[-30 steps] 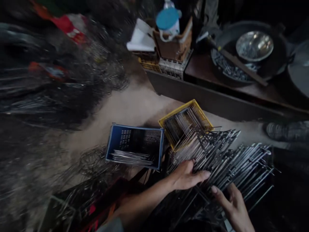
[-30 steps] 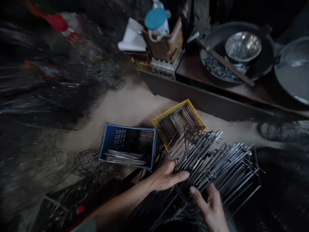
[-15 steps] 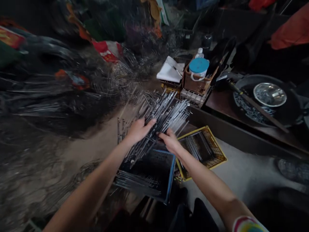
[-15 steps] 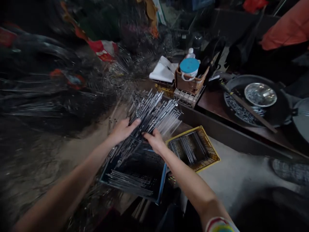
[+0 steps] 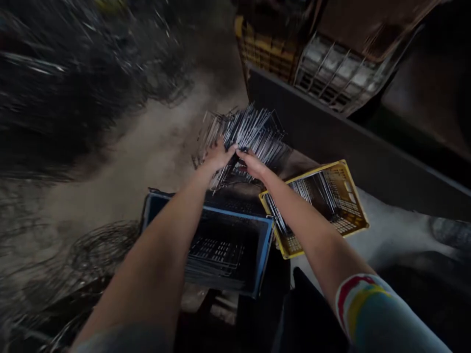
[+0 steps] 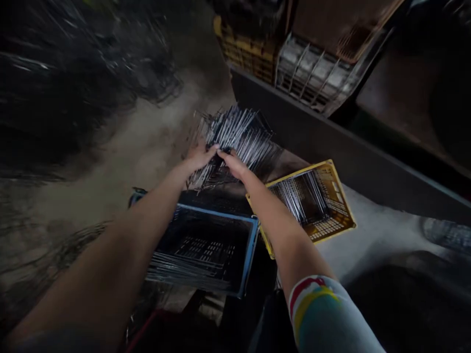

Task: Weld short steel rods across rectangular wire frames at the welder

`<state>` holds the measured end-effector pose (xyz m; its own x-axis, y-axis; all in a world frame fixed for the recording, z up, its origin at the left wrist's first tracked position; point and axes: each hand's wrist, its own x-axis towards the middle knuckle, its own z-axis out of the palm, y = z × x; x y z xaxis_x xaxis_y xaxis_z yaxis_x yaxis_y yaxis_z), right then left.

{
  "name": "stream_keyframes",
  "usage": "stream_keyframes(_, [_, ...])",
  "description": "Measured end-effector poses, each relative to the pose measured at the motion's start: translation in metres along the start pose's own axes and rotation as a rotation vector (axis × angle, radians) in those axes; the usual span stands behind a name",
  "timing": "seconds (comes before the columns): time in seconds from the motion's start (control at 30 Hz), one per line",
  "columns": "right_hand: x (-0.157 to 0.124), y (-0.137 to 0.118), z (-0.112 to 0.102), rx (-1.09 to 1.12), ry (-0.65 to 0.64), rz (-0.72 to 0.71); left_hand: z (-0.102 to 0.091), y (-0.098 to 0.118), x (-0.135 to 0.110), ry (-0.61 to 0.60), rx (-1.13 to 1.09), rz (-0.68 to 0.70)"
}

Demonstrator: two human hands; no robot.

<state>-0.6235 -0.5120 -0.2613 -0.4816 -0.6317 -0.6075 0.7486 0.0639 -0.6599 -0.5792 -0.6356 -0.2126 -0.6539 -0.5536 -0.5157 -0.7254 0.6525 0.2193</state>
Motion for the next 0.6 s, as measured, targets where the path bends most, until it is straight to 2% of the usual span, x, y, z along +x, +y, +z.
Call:
stream_keyframes(0.07, [0.002,0.020,-0.020,0.003,-0.054,0.012,0.041,0.003,0.002,-0.009,0.046,-0.042])
stream_keyframes(0.13, [-0.006,0.036,-0.036,-0.032,-0.118,-0.012,0.060,0.002,0.004,0.006,0.044,-0.033])
stream_keyframes(0.23, [-0.046,0.062,-0.062,-0.169,-0.104,-0.067,0.058,-0.007,0.011,-0.027,-0.013,0.016])
stream_keyframes(0.3, [-0.094,0.089,-0.089,-0.360,0.005,-0.091,0.052,-0.009,0.013,-0.002,-0.018,0.018])
stream_keyframes(0.37, [-0.157,0.124,-0.122,-0.743,0.167,-0.056,0.052,-0.007,0.003,0.080,-0.020,0.018])
stream_keyframes(0.4, [-0.191,0.143,-0.140,-1.020,0.268,-0.014,0.056,-0.004,-0.008,0.137,-0.015,0.039])
stream_keyframes(0.47, [-0.255,0.178,-0.172,-1.166,0.360,0.082,0.073,0.005,-0.044,0.231,0.004,0.136])
stream_keyframes(0.53, [-0.307,0.207,-0.199,-1.265,0.359,0.147,0.101,0.015,-0.098,0.270,0.026,0.278])
stream_keyframes(0.6, [-0.342,0.227,-0.218,-1.336,0.300,0.181,0.137,0.025,-0.168,0.204,0.053,0.425])
